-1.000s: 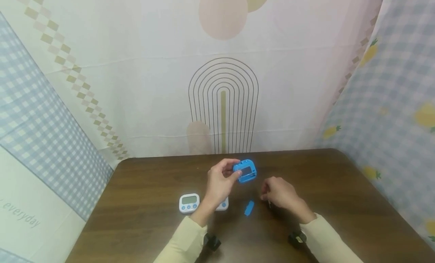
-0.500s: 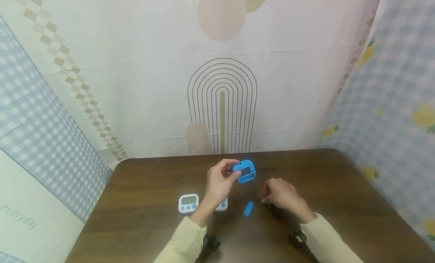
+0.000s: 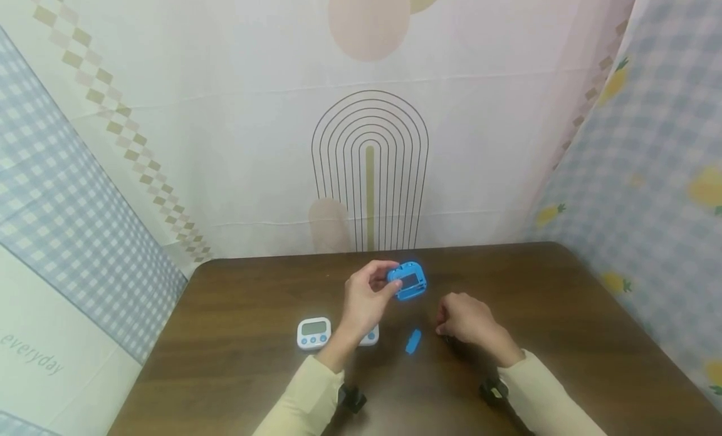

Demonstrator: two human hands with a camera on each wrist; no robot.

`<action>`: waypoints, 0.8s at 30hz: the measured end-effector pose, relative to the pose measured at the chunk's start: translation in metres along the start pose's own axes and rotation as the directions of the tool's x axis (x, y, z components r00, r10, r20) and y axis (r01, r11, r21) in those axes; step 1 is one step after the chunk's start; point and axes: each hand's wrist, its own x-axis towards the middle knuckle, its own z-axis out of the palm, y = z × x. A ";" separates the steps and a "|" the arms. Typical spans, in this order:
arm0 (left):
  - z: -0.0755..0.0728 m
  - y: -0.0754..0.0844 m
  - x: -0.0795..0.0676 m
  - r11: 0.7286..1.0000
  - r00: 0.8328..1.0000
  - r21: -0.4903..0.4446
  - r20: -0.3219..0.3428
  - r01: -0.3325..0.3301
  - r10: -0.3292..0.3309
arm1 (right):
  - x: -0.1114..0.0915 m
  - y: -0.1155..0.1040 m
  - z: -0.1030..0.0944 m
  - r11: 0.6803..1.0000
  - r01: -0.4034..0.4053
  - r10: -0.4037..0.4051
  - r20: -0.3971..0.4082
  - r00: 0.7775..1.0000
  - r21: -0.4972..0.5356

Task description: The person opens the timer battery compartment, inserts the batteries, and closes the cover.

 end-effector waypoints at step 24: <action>0.000 0.001 -0.001 1.000 1.000 0.004 -0.007 0.002 -0.002 | 0.001 -0.001 0.005 1.000 -0.011 0.011 0.004 1.000 0.019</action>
